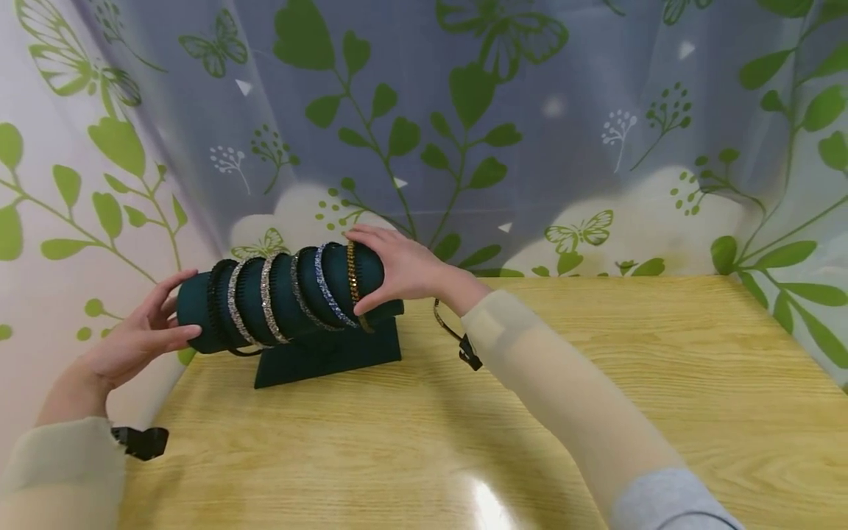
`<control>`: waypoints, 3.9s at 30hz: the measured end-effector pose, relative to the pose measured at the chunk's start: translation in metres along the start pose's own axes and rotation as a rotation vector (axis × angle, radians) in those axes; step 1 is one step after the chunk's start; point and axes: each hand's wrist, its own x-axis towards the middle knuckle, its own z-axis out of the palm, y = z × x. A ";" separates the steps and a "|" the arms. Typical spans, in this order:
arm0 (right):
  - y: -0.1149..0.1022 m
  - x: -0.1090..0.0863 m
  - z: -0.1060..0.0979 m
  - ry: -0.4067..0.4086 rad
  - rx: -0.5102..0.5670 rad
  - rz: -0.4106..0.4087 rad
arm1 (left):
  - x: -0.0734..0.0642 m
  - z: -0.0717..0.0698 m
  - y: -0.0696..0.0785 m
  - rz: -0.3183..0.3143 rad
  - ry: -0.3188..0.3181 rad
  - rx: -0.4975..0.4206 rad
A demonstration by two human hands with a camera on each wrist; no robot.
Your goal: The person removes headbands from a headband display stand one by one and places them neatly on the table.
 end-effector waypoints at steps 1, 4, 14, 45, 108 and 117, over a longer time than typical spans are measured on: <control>0.000 0.001 0.000 0.002 -0.009 -0.005 | 0.000 0.000 0.000 -0.002 0.001 0.001; -0.002 0.002 -0.001 0.006 -0.019 0.000 | -0.001 -0.001 0.000 -0.001 -0.003 -0.008; -0.013 0.009 -0.004 -0.030 -0.149 0.062 | -0.001 0.000 -0.004 0.026 -0.033 -0.059; -0.019 0.007 -0.008 -0.119 -0.307 0.101 | -0.001 0.002 0.003 -0.024 0.002 0.020; 0.093 -0.098 -0.017 0.232 0.265 0.279 | 0.000 0.001 0.003 -0.021 0.022 -0.005; 0.120 -0.134 -0.029 0.325 0.315 0.262 | -0.001 0.001 0.002 -0.027 0.020 0.008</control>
